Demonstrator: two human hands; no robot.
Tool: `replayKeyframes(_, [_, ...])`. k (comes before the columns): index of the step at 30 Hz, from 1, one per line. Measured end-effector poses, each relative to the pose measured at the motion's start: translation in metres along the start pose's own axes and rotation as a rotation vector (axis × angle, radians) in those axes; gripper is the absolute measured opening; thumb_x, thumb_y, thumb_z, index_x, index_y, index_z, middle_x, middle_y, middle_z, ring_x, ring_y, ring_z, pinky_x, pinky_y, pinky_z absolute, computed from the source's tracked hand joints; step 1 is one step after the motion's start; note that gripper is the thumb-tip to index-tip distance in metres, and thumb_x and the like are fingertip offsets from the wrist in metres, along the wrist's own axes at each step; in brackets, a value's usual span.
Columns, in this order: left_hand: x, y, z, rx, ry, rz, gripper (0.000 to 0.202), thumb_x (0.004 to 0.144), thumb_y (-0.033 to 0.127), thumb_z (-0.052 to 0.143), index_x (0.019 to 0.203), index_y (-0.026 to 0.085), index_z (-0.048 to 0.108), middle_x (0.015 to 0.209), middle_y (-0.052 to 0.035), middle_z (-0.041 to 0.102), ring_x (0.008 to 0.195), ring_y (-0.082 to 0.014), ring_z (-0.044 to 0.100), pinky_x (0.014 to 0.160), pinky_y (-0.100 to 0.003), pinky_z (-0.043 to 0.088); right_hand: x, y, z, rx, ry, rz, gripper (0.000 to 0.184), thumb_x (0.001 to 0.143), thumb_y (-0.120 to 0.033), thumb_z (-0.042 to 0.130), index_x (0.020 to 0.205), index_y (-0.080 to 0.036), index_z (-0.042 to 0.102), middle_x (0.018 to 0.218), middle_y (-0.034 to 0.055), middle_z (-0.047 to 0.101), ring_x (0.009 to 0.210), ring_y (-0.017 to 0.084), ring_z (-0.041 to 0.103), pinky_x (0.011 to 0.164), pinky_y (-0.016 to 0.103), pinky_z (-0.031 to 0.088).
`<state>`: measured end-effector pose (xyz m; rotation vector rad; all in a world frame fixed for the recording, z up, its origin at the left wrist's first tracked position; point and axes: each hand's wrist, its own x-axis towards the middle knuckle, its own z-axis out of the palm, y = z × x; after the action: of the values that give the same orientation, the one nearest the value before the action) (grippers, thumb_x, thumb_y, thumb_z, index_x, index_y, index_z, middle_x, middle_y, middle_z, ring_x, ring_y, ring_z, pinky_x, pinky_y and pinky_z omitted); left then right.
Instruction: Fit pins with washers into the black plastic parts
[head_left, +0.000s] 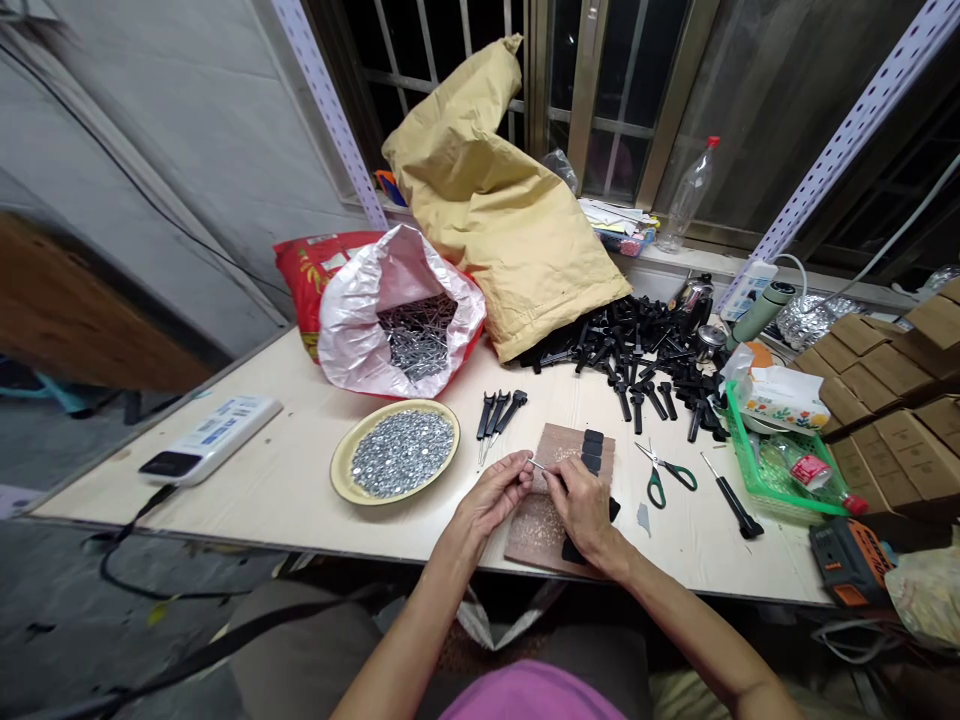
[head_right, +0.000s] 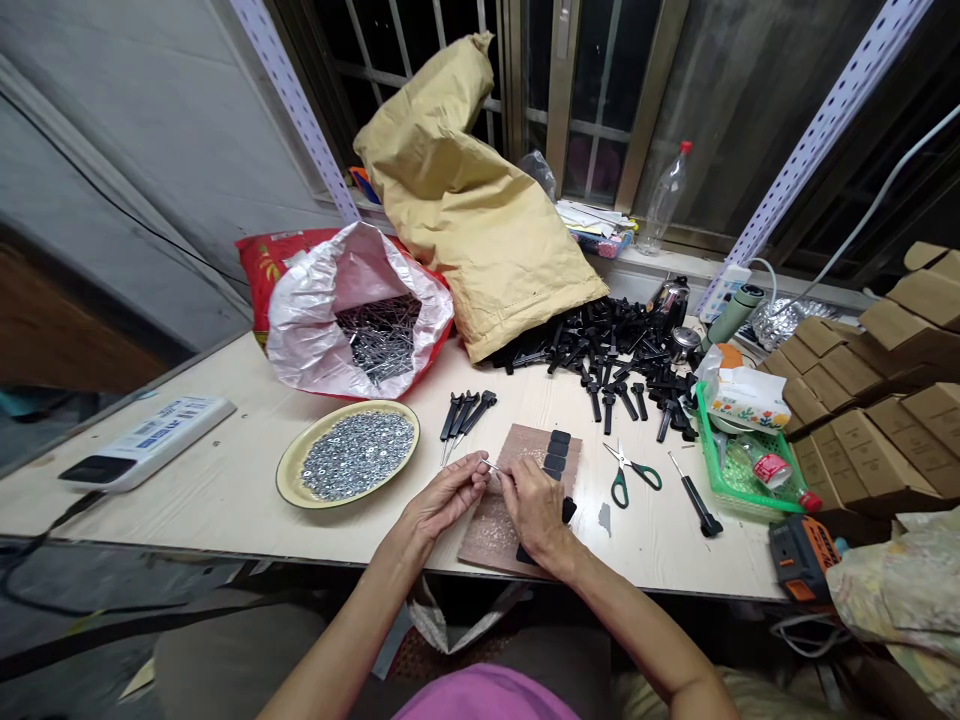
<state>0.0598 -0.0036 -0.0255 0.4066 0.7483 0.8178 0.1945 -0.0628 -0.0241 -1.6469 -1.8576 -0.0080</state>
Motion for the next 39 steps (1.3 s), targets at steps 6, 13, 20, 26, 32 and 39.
replayKeyframes(6, [-0.003, -0.002, 0.004, 0.066, 0.003, 0.026, 0.028, 0.049, 0.021, 0.085, 0.065, 0.014, 0.063, 0.055, 0.0042, 0.057, 0.046, -0.0038, 0.049, 0.047, -0.015, 0.047, -0.002, 0.002, 0.0, 0.041, -0.004, -0.014, 0.021, 0.093, -0.022, 0.044, 0.083, -0.02, 0.063, 0.076, 0.0032, 0.063, 0.069, 0.015, 0.061, 0.061, 0.024, 0.046])
replayKeyframes(13, [-0.012, -0.012, 0.013, 0.261, 0.148, 0.304, 0.043, 0.049, 0.045, 0.081, 0.07, 0.012, 0.066, 0.059, 0.0011, 0.064, 0.048, -0.0081, 0.054, 0.054, -0.024, 0.049, -0.003, 0.0, 0.001, 0.053, -0.025, 0.056, 0.024, 0.094, -0.027, 0.043, 0.083, -0.02, 0.063, 0.076, 0.0033, 0.064, 0.068, 0.015, 0.062, 0.057, 0.023, 0.043])
replayKeyframes(20, [-0.008, -0.014, 0.008, 0.305, 0.186, 0.318, 0.042, 0.044, 0.046, 0.083, 0.063, 0.013, 0.065, 0.056, 0.0016, 0.064, 0.049, -0.0088, 0.054, 0.056, -0.025, 0.051, -0.004, 0.0, -0.001, 0.007, -0.115, 0.098, 0.025, 0.095, -0.027, 0.04, 0.082, -0.021, 0.06, 0.076, 0.0027, 0.063, 0.066, 0.015, 0.061, 0.054, 0.024, 0.038])
replayKeyframes(26, [-0.005, -0.015, 0.004, 0.333, 0.164, 0.295, 0.04, 0.046, 0.044, 0.083, 0.065, 0.013, 0.066, 0.058, 0.0009, 0.065, 0.051, -0.0092, 0.056, 0.059, -0.025, 0.052, -0.003, 0.002, -0.001, 0.073, -0.144, 0.098, 0.016, 0.093, -0.026, 0.045, 0.086, -0.019, 0.057, 0.078, 0.0032, 0.064, 0.071, 0.016, 0.062, 0.059, 0.023, 0.042])
replayKeyframes(32, [-0.005, -0.014, 0.005, 0.347, 0.173, 0.287, 0.042, 0.045, 0.046, 0.082, 0.065, 0.013, 0.067, 0.059, 0.0004, 0.066, 0.051, -0.0095, 0.056, 0.058, -0.026, 0.052, 0.0, 0.005, 0.0, 0.024, -0.123, 0.035, 0.023, 0.095, -0.025, 0.038, 0.081, -0.02, 0.056, 0.077, 0.0039, 0.061, 0.068, 0.016, 0.06, 0.058, 0.025, 0.042])
replayKeyframes(39, [-0.001, -0.013, 0.001, 0.393, 0.169, 0.358, 0.037, 0.051, 0.045, 0.081, 0.065, 0.013, 0.068, 0.059, 0.0004, 0.065, 0.051, -0.0099, 0.056, 0.056, -0.024, 0.05, 0.003, 0.004, -0.003, 0.142, -0.147, 0.008, 0.015, 0.093, -0.024, 0.043, 0.087, -0.019, 0.055, 0.083, 0.0041, 0.061, 0.076, 0.016, 0.06, 0.066, 0.025, 0.046])
